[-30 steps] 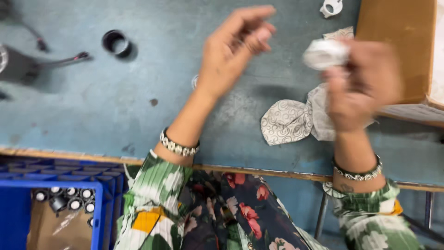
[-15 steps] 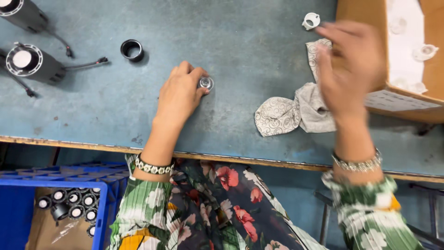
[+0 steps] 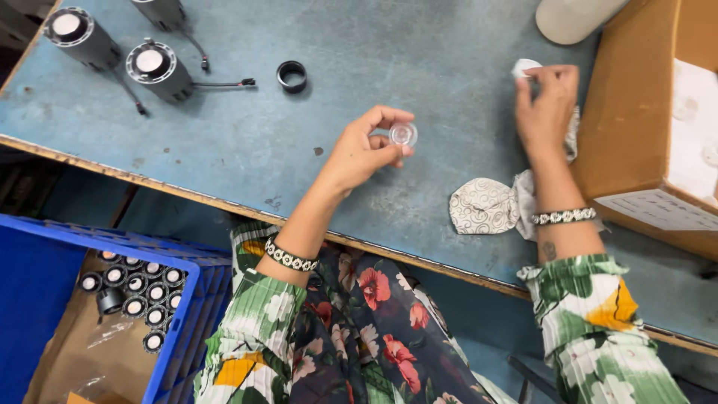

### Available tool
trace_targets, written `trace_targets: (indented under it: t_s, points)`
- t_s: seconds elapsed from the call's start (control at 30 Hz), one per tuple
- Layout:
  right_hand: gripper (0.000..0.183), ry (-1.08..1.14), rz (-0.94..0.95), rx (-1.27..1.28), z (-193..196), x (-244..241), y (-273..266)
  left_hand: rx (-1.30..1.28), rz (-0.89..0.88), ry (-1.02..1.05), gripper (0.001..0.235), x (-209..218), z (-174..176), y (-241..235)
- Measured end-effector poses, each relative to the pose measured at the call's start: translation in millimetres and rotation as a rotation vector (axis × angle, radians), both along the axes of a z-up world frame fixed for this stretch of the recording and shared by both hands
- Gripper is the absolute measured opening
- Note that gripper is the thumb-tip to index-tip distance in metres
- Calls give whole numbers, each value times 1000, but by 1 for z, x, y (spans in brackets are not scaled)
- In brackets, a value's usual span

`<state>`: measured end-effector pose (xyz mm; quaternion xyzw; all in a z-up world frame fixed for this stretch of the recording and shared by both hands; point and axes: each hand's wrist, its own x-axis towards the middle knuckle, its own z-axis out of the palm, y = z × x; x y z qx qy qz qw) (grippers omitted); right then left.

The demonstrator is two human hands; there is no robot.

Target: The person assembles small light fixture components by hand at a workbench. They repeatedly pick up clear plastic lens pieces and white plastic housings, fit them together, and place the assembled units on the table. The person handles the parts one at a time without using tools.

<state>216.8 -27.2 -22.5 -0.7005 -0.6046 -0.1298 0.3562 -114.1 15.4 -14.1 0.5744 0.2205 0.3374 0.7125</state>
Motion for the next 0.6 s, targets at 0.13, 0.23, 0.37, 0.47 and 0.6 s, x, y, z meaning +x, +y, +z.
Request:
trace_targets:
  t_s: [0.13,0.23,0.37,0.47,0.6]
  points:
    - [9,949,481,-8,2,-55,-18,-130,-53,-118,46,32,-1,20]
    - [10,1038,524,-85,-1,-75,-37,-249,-71,-148,45,56,-1,37]
    - [23,1104,512,-76,-6,-71,-40,62,-3,27,47,82,2,48]
    - [32,1181,473,-83,-10,-60,-33,417,-5,148,42,93,2,47]
    - [44,1292,430,-68,-17,-48,-29,464,-61,109,36,94,-3,45]
